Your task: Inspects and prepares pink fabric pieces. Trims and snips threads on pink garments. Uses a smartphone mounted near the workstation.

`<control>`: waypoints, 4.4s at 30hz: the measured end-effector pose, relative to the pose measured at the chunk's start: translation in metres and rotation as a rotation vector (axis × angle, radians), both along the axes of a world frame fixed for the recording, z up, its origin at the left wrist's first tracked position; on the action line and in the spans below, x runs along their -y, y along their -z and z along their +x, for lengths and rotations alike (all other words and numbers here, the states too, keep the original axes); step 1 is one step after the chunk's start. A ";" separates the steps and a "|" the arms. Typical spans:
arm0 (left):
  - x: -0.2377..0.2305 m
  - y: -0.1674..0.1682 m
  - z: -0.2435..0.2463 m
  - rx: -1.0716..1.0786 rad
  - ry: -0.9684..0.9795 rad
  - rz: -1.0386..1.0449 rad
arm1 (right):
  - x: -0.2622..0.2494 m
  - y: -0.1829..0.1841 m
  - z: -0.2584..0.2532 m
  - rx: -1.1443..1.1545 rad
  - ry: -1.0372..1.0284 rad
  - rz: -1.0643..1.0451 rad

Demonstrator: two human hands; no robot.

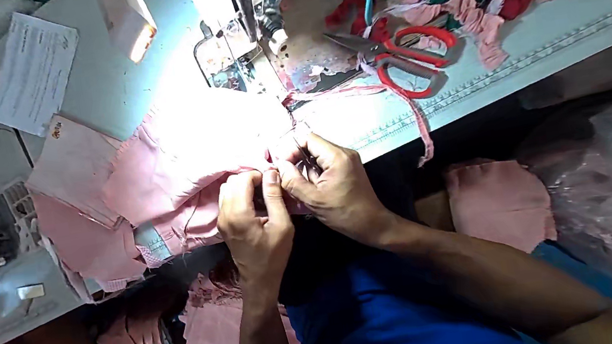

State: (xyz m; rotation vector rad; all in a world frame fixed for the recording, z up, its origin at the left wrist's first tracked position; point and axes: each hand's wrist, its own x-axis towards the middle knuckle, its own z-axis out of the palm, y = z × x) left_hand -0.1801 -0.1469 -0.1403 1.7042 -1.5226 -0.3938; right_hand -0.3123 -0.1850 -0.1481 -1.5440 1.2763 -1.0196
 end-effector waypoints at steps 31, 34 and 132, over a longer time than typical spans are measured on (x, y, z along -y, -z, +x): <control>0.002 0.003 0.006 -0.269 0.195 0.043 | -0.001 -0.017 -0.029 0.393 -0.344 0.687; 0.003 0.003 0.004 -0.270 0.195 0.044 | -0.001 -0.016 -0.027 0.347 -0.321 0.630; 0.026 0.005 0.027 -0.284 0.157 0.237 | 0.014 0.012 -0.009 -0.148 -0.071 -0.129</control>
